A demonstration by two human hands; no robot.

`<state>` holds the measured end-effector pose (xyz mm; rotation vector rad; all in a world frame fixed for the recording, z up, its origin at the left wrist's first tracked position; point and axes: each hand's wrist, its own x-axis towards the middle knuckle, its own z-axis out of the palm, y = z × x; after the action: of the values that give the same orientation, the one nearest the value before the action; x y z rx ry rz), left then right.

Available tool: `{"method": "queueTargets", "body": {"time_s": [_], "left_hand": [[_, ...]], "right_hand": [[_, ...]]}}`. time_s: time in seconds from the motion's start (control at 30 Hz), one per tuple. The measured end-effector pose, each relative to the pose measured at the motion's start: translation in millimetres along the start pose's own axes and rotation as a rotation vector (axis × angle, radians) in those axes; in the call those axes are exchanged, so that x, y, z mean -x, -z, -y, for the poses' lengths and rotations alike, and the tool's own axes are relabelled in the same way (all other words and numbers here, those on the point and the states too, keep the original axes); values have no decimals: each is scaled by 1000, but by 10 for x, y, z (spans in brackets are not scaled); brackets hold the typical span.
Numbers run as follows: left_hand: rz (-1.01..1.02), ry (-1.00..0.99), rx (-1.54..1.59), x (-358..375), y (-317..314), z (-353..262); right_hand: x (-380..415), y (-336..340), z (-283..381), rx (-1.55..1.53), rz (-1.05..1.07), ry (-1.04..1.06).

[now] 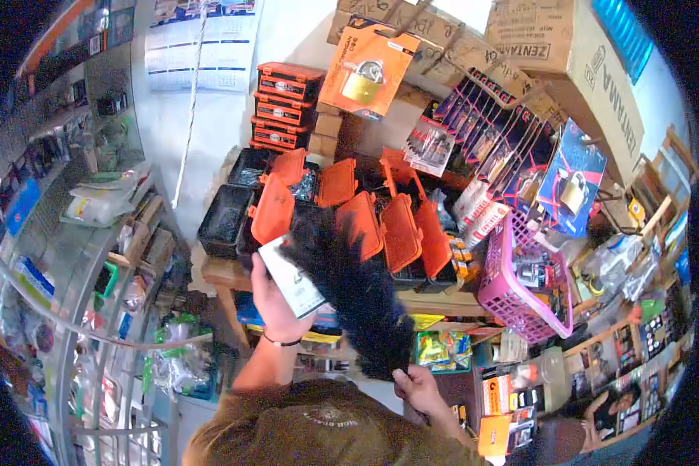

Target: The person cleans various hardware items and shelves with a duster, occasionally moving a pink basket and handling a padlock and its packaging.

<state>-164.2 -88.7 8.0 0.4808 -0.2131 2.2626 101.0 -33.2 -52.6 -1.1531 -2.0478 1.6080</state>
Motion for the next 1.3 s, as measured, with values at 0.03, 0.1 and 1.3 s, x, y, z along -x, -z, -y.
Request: {"method": "queueTargets", "body": {"time_s": [0.03, 0.1, 1.3], "left_hand": [[-58, 33, -84, -10, -36, 35], [302, 241, 49, -65, -13, -14], [109, 6, 39, 54, 108, 139]], "right_hand": [[34, 3, -14, 97, 85, 6], [-8, 8, -22, 195, 167, 33], [-152, 134, 34, 164, 240, 118]]}}
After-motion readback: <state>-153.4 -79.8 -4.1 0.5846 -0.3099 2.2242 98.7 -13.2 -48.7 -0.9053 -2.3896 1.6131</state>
